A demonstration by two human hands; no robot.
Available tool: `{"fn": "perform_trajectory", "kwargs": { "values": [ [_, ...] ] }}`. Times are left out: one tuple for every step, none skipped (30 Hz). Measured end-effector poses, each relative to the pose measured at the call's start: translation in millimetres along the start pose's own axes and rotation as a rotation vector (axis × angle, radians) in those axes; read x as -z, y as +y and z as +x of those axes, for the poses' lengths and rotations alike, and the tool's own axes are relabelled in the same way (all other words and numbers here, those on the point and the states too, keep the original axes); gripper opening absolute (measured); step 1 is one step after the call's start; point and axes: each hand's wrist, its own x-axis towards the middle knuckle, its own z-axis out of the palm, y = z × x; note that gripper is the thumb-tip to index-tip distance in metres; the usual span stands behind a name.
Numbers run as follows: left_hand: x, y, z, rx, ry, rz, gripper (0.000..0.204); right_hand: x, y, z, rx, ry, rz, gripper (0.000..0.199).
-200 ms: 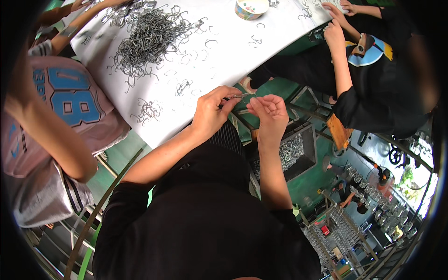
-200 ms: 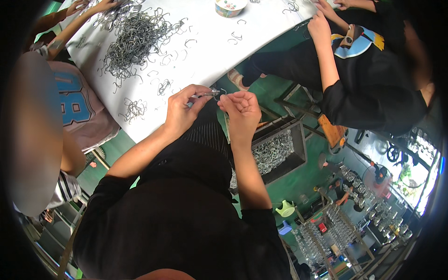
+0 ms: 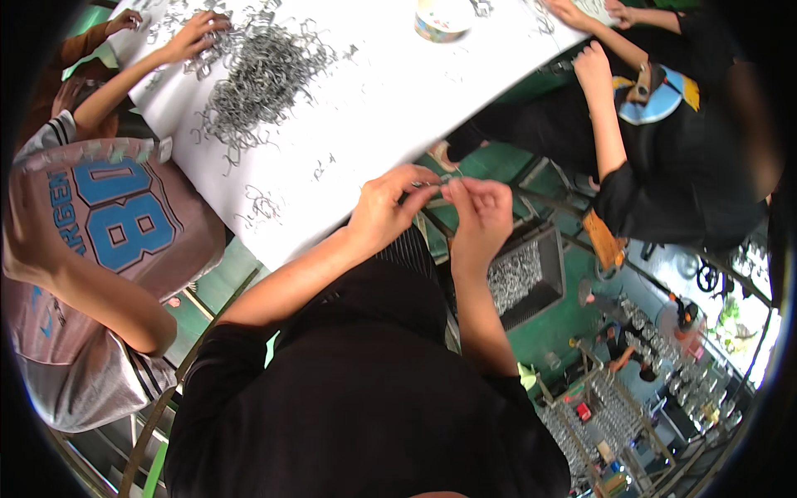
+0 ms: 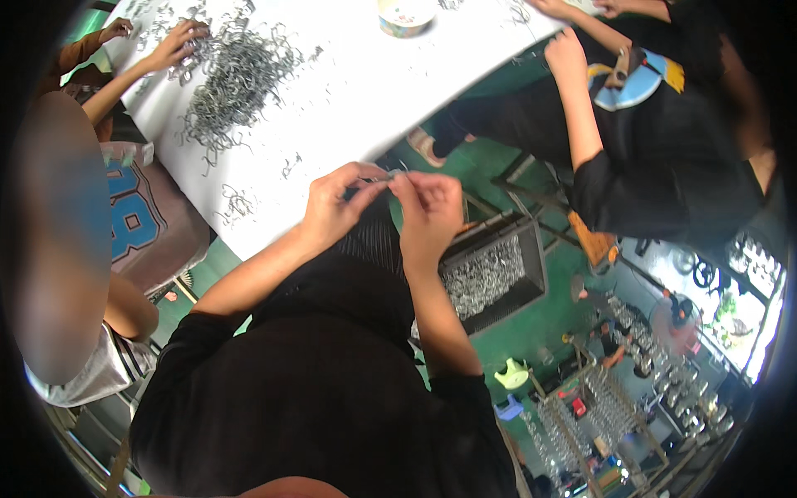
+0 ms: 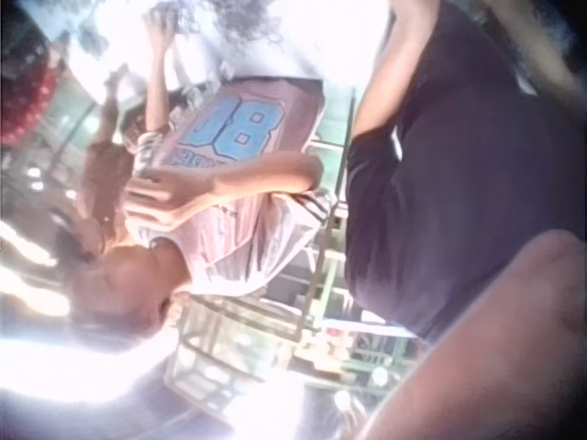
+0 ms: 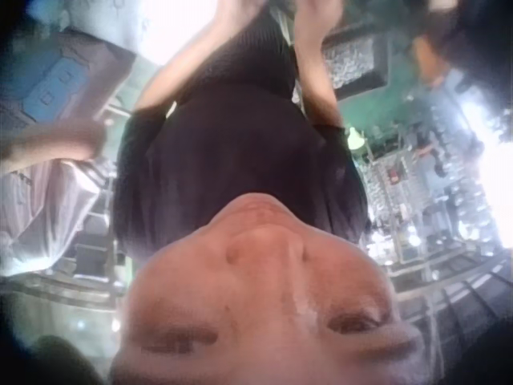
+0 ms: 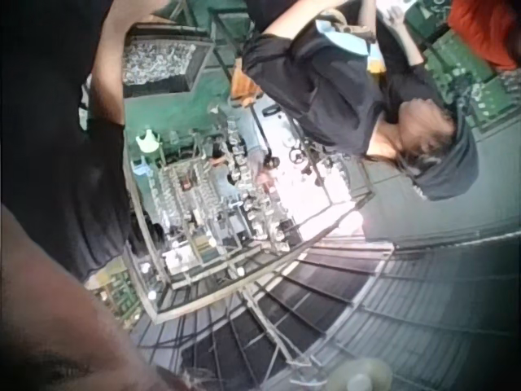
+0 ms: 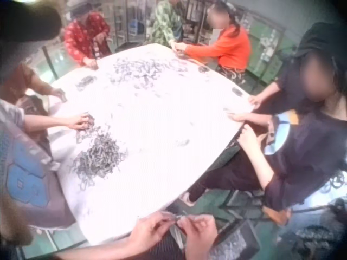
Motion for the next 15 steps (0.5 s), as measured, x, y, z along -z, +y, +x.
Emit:
{"fn": "perform_trajectory", "kwargs": {
  "values": [
    [5, -4, 8, -0.054, -0.009, 0.005, 0.017, -1, 4, 0, 0.064, 0.001, -0.007, 0.023],
    [10, -3, 19, -0.070, -0.005, 0.048, 0.014, 1, 6, 1, 0.129, 0.007, -0.015, 0.024],
    [15, -12, 35, -0.093, 0.059, 0.087, 0.013, 3, 6, 3, 0.155, 0.009, -0.024, 0.025],
    [23, -28, 57, -0.116, 0.126, 0.123, 0.013, 5, 9, 4, 0.182, 0.010, -0.034, 0.027],
    [36, -39, 84, -0.025, 0.199, 0.172, 0.015, 12, 15, 7, 0.228, 0.002, -0.117, 0.028],
    [51, -55, 115, -0.010, 0.264, 0.252, 0.016, 8, 10, 8, 0.221, -0.010, -0.088, 0.028],
    [72, -69, 147, 0.009, 0.338, 0.335, 0.017, 9, 10, 9, 0.242, -0.037, -0.125, 0.027],
    [95, -97, 177, 0.006, 0.407, 0.374, 0.018, 11, 12, 13, 0.267, -0.065, -0.163, 0.026],
    [112, -127, 209, -0.041, 0.509, 0.522, 0.021, 14, 10, 16, 0.277, -0.076, -0.184, 0.026],
    [130, -148, 237, -0.009, 0.565, 0.599, 0.022, 19, 12, 19, 0.284, -0.087, -0.201, 0.026],
    [143, -158, 259, -0.006, 0.567, 0.645, 0.023, 23, 14, 22, 0.288, -0.093, -0.226, 0.026],
    [153, -167, 278, 0.036, 0.573, 0.739, 0.024, 27, 14, 23, 0.270, -0.092, -0.225, 0.027],
    [161, -176, 294, 0.057, 0.588, 0.796, 0.025, 29, 15, 25, 0.250, -0.089, -0.226, 0.028],
    [166, -183, 308, 0.081, 0.600, 0.851, 0.025, 32, 16, 26, 0.229, -0.084, -0.231, 0.029],
    [171, -188, 320, 0.061, 0.578, 0.925, 0.026, 36, 18, 29, 0.248, -0.113, -0.261, 0.031]
  ]
}}
